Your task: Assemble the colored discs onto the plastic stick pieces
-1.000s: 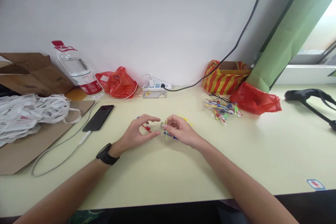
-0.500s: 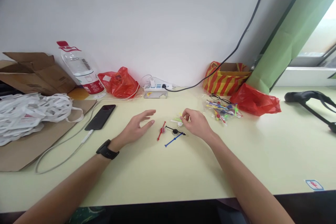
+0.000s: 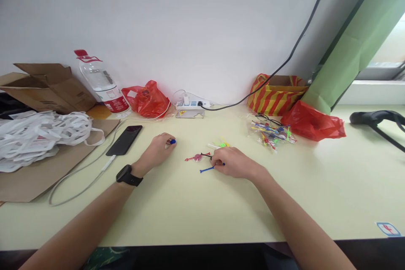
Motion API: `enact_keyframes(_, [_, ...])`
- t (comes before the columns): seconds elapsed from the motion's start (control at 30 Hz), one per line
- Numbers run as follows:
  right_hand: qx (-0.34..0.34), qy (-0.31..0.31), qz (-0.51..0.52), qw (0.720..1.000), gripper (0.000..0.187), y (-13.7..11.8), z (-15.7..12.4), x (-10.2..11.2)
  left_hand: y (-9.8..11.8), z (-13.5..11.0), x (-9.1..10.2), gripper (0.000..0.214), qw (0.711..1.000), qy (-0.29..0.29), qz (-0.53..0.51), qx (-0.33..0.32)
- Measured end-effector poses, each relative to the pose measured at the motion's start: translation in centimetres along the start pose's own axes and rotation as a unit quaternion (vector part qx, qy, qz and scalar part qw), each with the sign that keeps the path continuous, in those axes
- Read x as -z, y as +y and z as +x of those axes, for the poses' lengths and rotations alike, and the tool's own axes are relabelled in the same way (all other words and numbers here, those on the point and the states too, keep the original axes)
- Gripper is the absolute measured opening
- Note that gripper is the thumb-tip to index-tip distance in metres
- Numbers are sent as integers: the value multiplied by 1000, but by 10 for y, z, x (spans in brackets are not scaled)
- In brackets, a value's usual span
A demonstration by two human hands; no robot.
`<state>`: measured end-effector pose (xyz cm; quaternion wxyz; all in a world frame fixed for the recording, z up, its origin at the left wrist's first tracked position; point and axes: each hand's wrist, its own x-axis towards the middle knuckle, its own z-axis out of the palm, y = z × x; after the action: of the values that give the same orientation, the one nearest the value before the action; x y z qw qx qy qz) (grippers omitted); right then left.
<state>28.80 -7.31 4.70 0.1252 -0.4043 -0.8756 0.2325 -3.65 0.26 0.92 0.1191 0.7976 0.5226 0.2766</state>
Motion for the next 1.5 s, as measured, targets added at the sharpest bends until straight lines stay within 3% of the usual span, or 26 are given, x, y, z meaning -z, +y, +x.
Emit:
enact_keyframes(0.1, [25,10,67,997,13,-6,0,4,12,0,5,16,994,10,-97,43])
enact_keyframes(0.2, [37,18,189,981,5,-14,0,5,31,-2,7,27,967,9,-249,53])
enact_keyframes(0.37, [35,16,341,939,15,-25,3,-1,59,-13,1,38,920,-69,-384,24])
enact_keyframes(0.47, [28,45,366,929,18,-28,8,-9,68,-20,-3,45,897,-129,-422,10])
enact_keyframes(0.57, [24,137,382,914,20,-28,15,-20,73,-24,-5,49,875,-177,-452,-7])
enact_keyframes(0.67, [27,249,326,911,20,-25,20,-27,77,-25,-7,48,849,-204,-487,17])
enact_keyframes(0.77, [70,288,237,925,16,-24,20,-30,81,-25,-7,43,830,-214,-512,51])
enact_keyframes(0.9, [115,306,192,925,19,-26,20,-34,88,-27,-5,37,816,-221,-529,68])
enact_keyframes(1.1, [123,328,179,919,21,-25,20,-40,89,-28,-2,34,806,-223,-541,89])
enact_keyframes(1.27, [152,292,181,927,21,-24,18,-36,85,-27,-5,32,786,-225,-566,102])
enact_keyframes(1.4, [125,254,229,931,17,-25,18,-29,82,-27,-6,32,792,-231,-557,92])
enact_keyframes(1.5, [81,239,322,912,16,-25,19,-25,82,-27,-3,32,803,-225,-546,79])
